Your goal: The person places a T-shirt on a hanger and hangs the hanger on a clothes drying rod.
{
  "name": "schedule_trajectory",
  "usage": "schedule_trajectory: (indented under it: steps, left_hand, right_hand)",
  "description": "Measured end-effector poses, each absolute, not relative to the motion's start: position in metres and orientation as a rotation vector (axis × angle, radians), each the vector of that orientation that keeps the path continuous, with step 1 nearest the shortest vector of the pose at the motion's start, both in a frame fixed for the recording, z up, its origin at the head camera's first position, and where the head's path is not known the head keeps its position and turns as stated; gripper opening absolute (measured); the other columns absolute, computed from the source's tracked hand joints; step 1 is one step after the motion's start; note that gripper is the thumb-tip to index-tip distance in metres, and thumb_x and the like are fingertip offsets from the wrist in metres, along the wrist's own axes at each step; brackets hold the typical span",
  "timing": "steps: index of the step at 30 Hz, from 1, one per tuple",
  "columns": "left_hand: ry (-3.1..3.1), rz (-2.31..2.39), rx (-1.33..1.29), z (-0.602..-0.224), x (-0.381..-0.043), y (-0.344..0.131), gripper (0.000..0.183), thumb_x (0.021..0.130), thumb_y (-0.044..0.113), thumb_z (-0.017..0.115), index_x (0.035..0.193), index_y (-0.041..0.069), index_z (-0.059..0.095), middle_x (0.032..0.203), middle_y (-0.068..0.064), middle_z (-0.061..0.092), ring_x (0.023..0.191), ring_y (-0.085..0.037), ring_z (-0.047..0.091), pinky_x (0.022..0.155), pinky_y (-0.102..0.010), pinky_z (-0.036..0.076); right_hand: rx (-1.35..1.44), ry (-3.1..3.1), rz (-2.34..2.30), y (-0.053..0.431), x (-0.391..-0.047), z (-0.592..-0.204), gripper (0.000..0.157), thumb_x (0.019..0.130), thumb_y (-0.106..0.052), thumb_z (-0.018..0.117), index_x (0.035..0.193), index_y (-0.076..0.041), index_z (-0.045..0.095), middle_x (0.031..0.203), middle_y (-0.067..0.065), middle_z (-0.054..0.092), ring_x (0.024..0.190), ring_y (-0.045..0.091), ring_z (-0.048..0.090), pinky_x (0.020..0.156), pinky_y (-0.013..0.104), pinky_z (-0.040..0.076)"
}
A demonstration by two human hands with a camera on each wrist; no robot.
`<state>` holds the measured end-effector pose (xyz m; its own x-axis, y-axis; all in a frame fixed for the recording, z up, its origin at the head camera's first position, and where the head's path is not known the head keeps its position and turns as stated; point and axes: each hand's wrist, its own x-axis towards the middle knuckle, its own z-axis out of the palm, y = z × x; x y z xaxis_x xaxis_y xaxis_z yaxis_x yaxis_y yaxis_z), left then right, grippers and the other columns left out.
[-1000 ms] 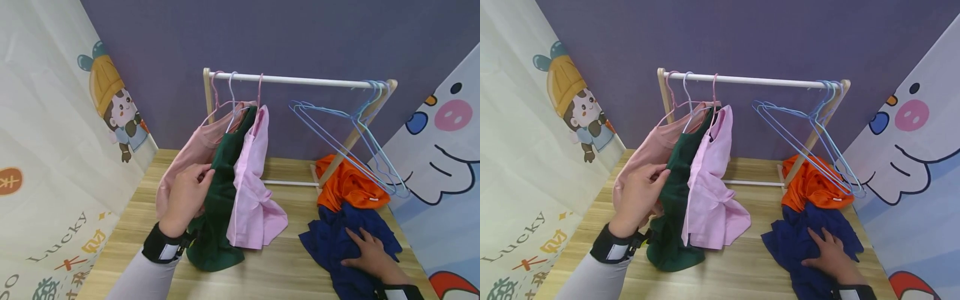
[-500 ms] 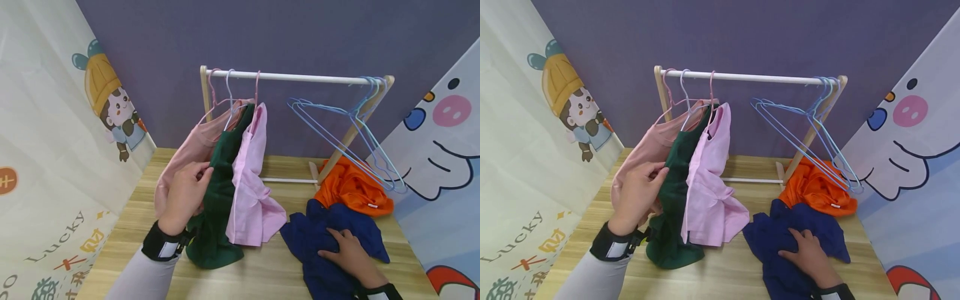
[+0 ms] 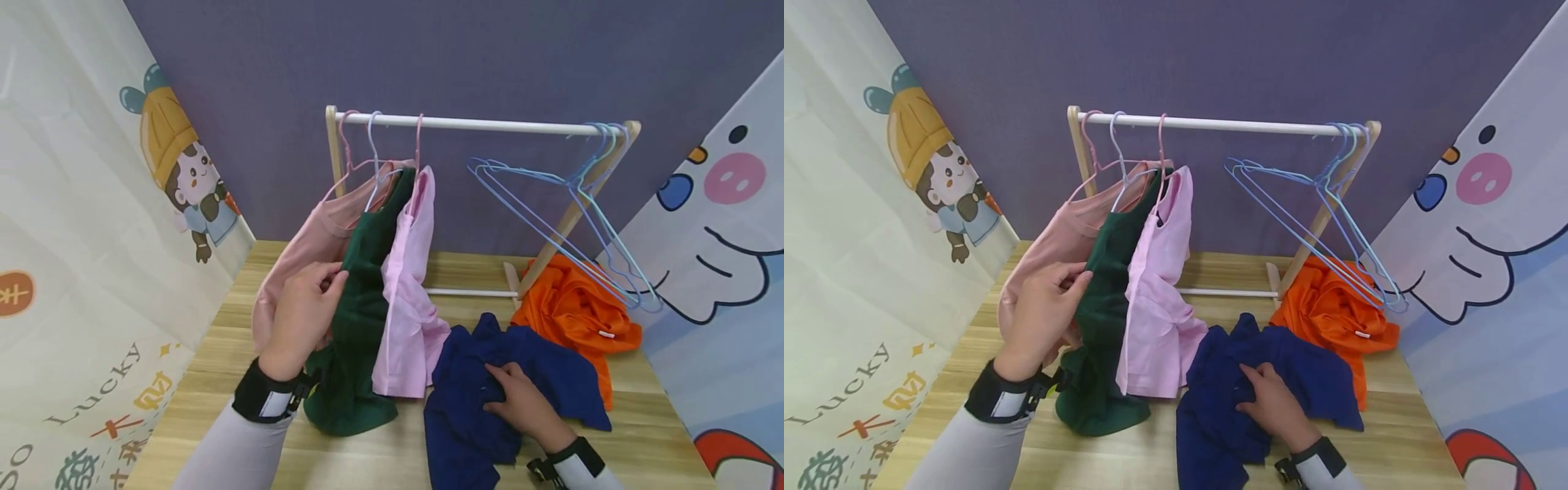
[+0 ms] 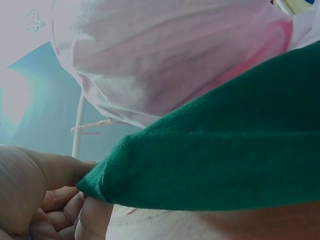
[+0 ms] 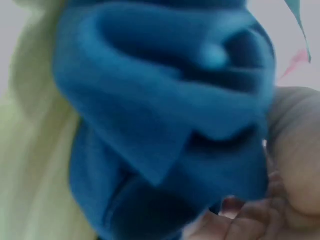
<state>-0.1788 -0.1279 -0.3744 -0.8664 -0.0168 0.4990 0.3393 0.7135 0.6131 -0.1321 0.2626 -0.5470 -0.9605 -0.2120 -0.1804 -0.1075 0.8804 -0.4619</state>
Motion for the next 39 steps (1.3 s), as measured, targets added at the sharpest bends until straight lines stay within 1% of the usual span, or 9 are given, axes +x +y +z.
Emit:
schedule_trajectory:
  steps: [2,5,8,13,15,21,32,35,39]
  left_hand:
    - [-2.444,-0.993,-0.250,-0.374,-0.179,-0.127,0.022,0.101,0.023,0.070,0.112,0.006,0.078,0.094,-0.010,0.076,0.081,-0.023,0.067,0.076,-0.040,0.059]
    - [-2.442,-0.983,-0.252,-0.373,-0.179,-0.126,0.022,0.100,0.023,0.070,0.112,0.005,0.078,0.095,-0.010,0.076,0.081,-0.023,0.068,0.076,-0.040,0.059]
    - [-2.437,-0.984,-0.246,-0.373,-0.179,-0.125,0.022,0.100,0.022,0.070,0.111,0.005,0.079,0.094,-0.010,0.076,0.080,-0.023,0.067,0.076,-0.039,0.059]
    - [-2.433,-0.960,-0.242,-0.373,-0.179,-0.126,0.022,0.101,0.023,0.070,0.111,0.006,0.079,0.091,-0.009,0.074,0.079,-0.022,0.065,0.074,-0.038,0.057]
    - [-2.428,-0.952,-0.248,-0.373,-0.179,-0.126,0.022,0.101,0.023,0.069,0.111,0.006,0.078,0.090,-0.009,0.074,0.079,-0.022,0.065,0.074,-0.039,0.057]
    - [-2.409,-0.945,-0.249,-0.374,-0.178,-0.127,0.022,0.100,0.022,0.070,0.111,0.006,0.078,0.089,-0.010,0.073,0.080,-0.023,0.067,0.074,-0.039,0.058]
    - [-2.394,-0.911,-0.233,-0.376,-0.180,-0.132,0.021,0.100,0.023,0.070,0.110,0.006,0.078,0.088,-0.010,0.074,0.079,-0.025,0.067,0.073,-0.041,0.057]
    - [-2.393,-0.913,-0.232,-0.376,-0.181,-0.132,0.021,0.100,0.022,0.070,0.109,0.006,0.079,0.089,-0.010,0.074,0.078,-0.024,0.067,0.073,-0.040,0.057]
    - [-2.388,-0.913,-0.234,-0.376,-0.181,-0.132,0.020,0.100,0.022,0.071,0.108,0.006,0.079,0.088,-0.010,0.074,0.078,-0.024,0.067,0.072,-0.039,0.057]
  right_hand:
    - [-0.249,2.875,-0.614,0.252,-0.136,-0.549,0.078,0.077,-0.028,0.092,0.143,-0.001,0.060,0.114,0.015,0.056,0.094,0.023,0.063,0.086,0.047,0.057]
    - [-0.244,2.915,-0.586,0.236,-0.141,-0.550,0.075,0.077,-0.029,0.091,0.139,0.000,0.062,0.111,0.016,0.057,0.087,0.022,0.064,0.084,0.046,0.059]
    - [-0.251,2.962,-0.516,0.219,-0.147,-0.551,0.071,0.078,-0.034,0.090,0.134,0.000,0.065,0.107,0.017,0.057,0.078,0.024,0.065,0.075,0.048,0.061]
    - [-0.264,3.057,-0.362,0.191,-0.157,-0.554,0.058,0.077,-0.039,0.088,0.117,-0.001,0.069,0.101,0.021,0.062,0.065,0.030,0.064,0.060,0.051,0.059]
    - [-0.263,3.064,-0.357,0.182,-0.163,-0.555,0.056,0.077,-0.038,0.088,0.113,-0.001,0.068,0.100,0.023,0.062,0.065,0.032,0.064,0.059,0.052,0.059]
    - [-0.210,3.030,-0.415,0.159,-0.180,-0.559,0.059,0.078,-0.038,0.085,0.117,0.000,0.064,0.101,0.025,0.062,0.071,0.036,0.066,0.064,0.054,0.060]
    - [-0.177,3.013,-0.456,0.137,-0.185,-0.561,0.063,0.079,-0.036,0.084,0.123,0.002,0.061,0.108,0.026,0.060,0.075,0.040,0.068,0.066,0.055,0.059]
    - [-0.176,2.976,-0.454,0.138,-0.183,-0.557,0.065,0.080,-0.038,0.084,0.125,0.003,0.059,0.111,0.025,0.059,0.076,0.038,0.068,0.068,0.056,0.059]
    - [-0.229,2.919,-0.398,0.144,-0.180,-0.544,0.072,0.081,-0.047,0.083,0.130,0.000,0.060,0.115,0.022,0.061,0.082,0.033,0.068,0.073,0.054,0.060]
